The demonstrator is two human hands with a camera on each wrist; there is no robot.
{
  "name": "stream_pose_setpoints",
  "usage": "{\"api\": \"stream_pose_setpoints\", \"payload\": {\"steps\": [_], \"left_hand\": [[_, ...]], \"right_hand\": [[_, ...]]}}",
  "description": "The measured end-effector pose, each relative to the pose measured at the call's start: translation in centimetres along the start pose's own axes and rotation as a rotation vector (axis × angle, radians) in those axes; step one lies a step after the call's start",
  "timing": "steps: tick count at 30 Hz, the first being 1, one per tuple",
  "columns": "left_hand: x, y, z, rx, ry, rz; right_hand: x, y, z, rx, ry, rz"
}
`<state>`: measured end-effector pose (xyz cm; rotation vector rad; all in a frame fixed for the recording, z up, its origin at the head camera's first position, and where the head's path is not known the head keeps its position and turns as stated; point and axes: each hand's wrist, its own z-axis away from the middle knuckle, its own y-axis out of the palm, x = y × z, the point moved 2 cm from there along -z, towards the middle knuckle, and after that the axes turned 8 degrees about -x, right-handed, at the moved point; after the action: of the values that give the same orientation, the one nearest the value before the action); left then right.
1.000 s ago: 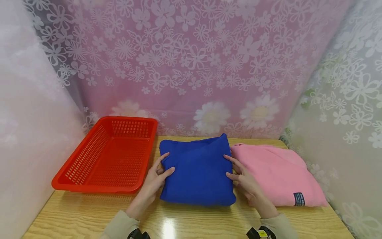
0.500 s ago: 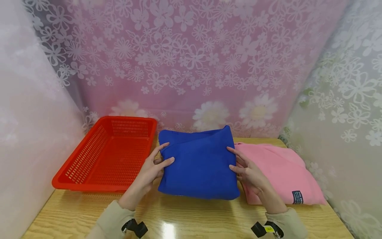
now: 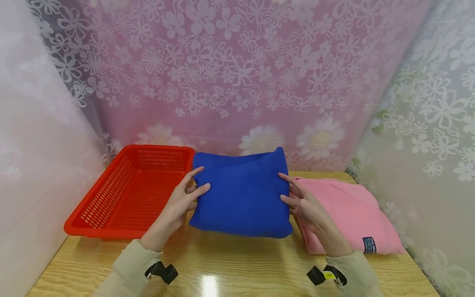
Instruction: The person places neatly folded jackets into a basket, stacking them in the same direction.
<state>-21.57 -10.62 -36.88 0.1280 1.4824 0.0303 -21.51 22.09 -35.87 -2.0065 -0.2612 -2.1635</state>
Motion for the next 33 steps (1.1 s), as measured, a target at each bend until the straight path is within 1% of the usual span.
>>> {"api": "stream_pose_setpoints", "payload": {"steps": [3,6,9,13,15,16,17,19,22,24,27,30,33], "left_hand": [[-1.3,-1.1,-0.1,-0.01,0.014,-0.016],[-2.4,-2.8,-0.1,-0.046,0.027,-0.052],[-3.3,-4.8,-0.1,-0.074,0.038,-0.08],[-4.5,-7.7,0.4,-0.091,0.062,-0.122],[-5.2,-9.2,0.7,-0.093,0.077,-0.148],[-5.4,-10.0,0.8,-0.105,0.079,-0.166],[-5.7,-10.9,1.0,-0.116,0.079,-0.181],[-6.2,-12.8,1.2,-0.115,0.082,-0.206],[-6.8,-15.8,1.4,-0.112,0.092,-0.231],[-7.0,-17.8,1.4,-0.088,0.102,-0.216],[-6.9,-20.6,1.4,-0.087,0.105,-0.191],[-6.2,-22.9,1.5,-0.106,0.076,-0.195],[-5.2,-24.5,1.6,-0.126,0.031,-0.243]], "right_hand": [[1.1,1.2,-0.6,-0.001,-0.017,0.009],[2.0,3.0,-1.6,-0.003,-0.045,0.008],[2.7,5.0,-2.5,-0.006,-0.066,-0.019],[3.2,8.1,-3.9,0.007,-0.076,-0.064],[3.4,9.7,-4.5,0.012,-0.08,-0.072],[3.4,10.5,-4.8,0.014,-0.082,-0.076],[3.5,11.4,-5.1,0.02,-0.084,-0.08],[3.6,13.1,-5.5,0.042,-0.094,-0.088],[3.5,15.8,-5.8,0.1,-0.112,-0.11],[3.3,17.6,-6.1,0.141,-0.132,-0.124],[2.7,20.1,-6.6,0.179,-0.154,-0.134],[1.6,21.9,-7.3,0.203,-0.161,-0.092],[0.3,23.1,-8.2,0.221,-0.142,-0.015]]}}
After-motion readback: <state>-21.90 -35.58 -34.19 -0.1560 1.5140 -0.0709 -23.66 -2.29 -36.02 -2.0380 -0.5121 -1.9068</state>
